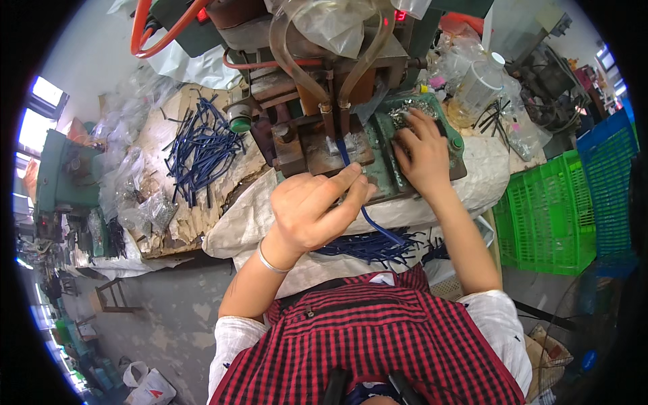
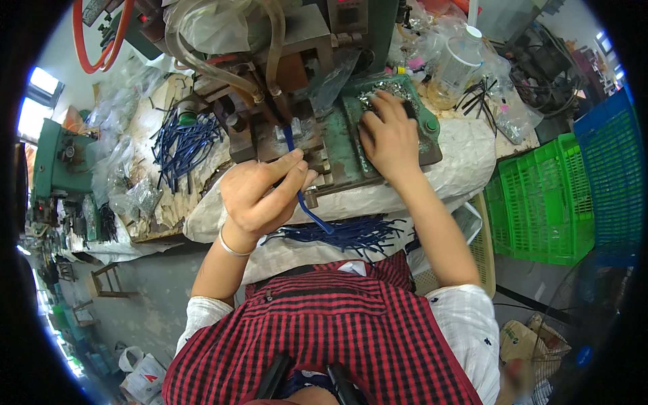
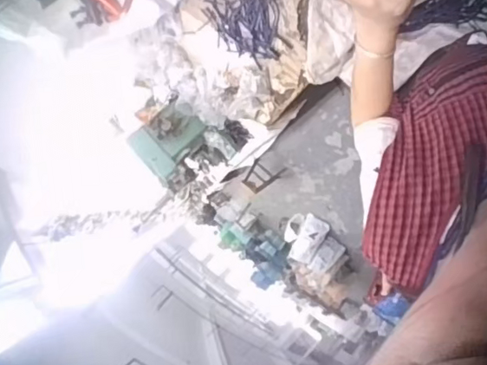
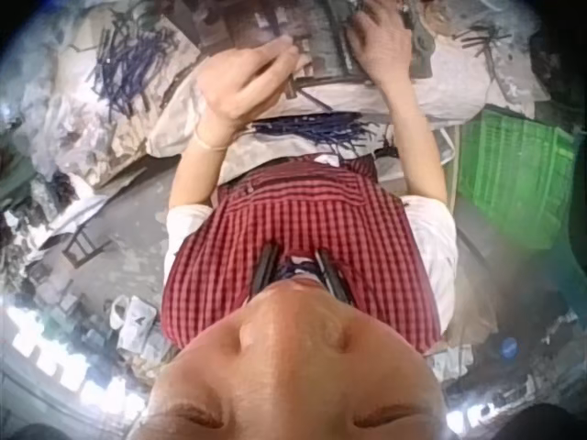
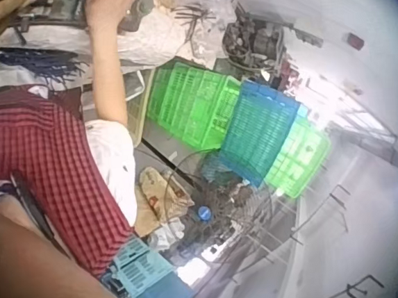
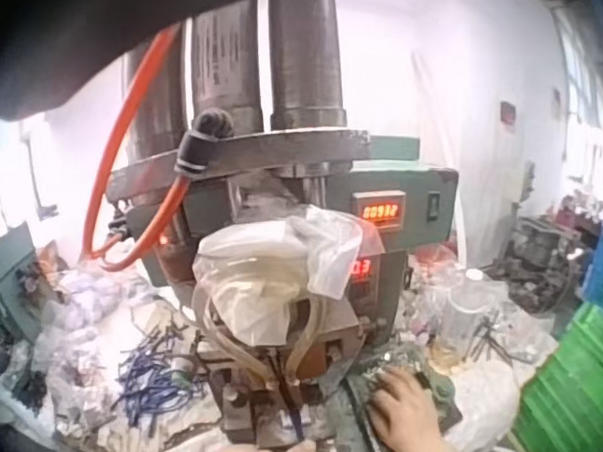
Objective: The person repeatedly picks blue plastic cable ties and small metal components, inserts them into a manual crimping machine, and operates the lever to crimp the parts. Finished assemblies are placed into a green tray on the right side of the workbench.
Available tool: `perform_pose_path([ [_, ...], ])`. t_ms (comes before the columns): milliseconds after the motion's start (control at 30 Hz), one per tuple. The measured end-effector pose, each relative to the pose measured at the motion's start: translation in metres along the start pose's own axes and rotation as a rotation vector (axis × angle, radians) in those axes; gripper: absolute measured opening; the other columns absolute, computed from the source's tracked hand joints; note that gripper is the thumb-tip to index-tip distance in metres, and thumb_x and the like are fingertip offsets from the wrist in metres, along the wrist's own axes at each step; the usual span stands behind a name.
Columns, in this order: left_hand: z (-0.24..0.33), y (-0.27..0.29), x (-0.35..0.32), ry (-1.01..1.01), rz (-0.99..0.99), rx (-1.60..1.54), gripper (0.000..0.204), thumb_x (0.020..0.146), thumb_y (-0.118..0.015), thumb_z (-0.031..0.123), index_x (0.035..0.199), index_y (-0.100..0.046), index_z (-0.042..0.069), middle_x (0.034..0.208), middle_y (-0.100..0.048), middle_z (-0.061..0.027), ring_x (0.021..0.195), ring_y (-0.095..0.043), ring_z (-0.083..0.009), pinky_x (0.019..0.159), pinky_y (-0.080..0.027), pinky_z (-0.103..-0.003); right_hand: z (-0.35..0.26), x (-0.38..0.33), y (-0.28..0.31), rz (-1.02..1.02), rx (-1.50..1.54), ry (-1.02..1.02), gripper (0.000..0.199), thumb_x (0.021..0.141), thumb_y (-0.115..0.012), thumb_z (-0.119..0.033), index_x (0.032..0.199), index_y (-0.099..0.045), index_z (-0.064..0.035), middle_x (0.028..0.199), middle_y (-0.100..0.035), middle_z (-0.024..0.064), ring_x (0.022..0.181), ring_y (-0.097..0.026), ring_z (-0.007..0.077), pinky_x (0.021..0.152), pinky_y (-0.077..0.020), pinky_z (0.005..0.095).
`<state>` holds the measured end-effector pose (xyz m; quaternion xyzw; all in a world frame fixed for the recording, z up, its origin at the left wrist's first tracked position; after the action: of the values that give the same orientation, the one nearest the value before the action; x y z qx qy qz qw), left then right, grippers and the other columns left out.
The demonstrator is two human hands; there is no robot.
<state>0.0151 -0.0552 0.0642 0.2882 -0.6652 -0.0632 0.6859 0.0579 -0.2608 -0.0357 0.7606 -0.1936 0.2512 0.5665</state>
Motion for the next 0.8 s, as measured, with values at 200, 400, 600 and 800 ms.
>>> perform_pose_path([
  [200,0.001,0.028,-0.016,0.182,-0.057,-0.017,0.019,0.078,-0.082,0.008,0.096,-0.076,0.009,0.105,-0.078,-0.0104,0.059,-0.061,-0.0120,0.051,-0.046,-0.025,0.017,0.017,-0.001,0.081,0.001,0.042,0.011,0.086,-0.075,-0.011,0.095,-0.072,-0.0074,0.107,-0.073,0.0101,0.105,-0.068,0.0305,0.082,-0.0537,0.0412],
  [400,-0.081,0.151,-0.059,0.668,0.304,0.315,0.012,0.089,-0.071,-0.011,0.097,-0.074,-0.003,0.097,-0.076,-0.0139,0.081,-0.069,-0.0179,0.070,-0.053,-0.029,0.041,0.000,0.013,0.146,0.114,-0.299,0.012,0.090,-0.075,-0.014,0.100,-0.077,-0.0072,0.096,-0.074,0.0129,0.088,-0.070,0.0326,0.080,-0.0546,0.0399],
  [600,-0.190,0.090,-0.148,0.724,-0.666,0.804,0.005,0.082,-0.070,0.007,0.081,-0.075,0.009,0.093,-0.065,-0.0087,0.093,-0.062,-0.0307,0.079,-0.048,-0.043,0.038,0.006,0.007,0.128,0.159,-0.293,0.016,0.089,-0.075,-0.009,0.104,-0.078,-0.0093,0.099,-0.075,0.0122,0.094,-0.071,0.0319,0.086,-0.0545,0.0378],
  [800,-0.209,0.075,-0.218,0.761,-0.637,0.802,0.010,0.081,-0.069,0.004,0.087,-0.076,0.009,0.098,-0.065,-0.0100,0.097,-0.062,-0.0319,0.082,-0.049,-0.043,0.054,-0.035,0.042,0.211,0.264,-0.439,0.014,0.093,-0.071,-0.003,0.106,-0.076,-0.0006,0.101,-0.076,0.0099,0.096,-0.071,0.0217,0.088,-0.0531,0.0315],
])
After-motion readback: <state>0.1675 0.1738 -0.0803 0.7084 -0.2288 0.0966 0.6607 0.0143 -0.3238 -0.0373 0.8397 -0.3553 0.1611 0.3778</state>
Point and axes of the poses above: each hand's wrist, its own x-axis towards the middle knuckle, its own y-axis out of the back of the hand, z = x × y, the point moved 9 cm from there along x, towards the middle knuckle
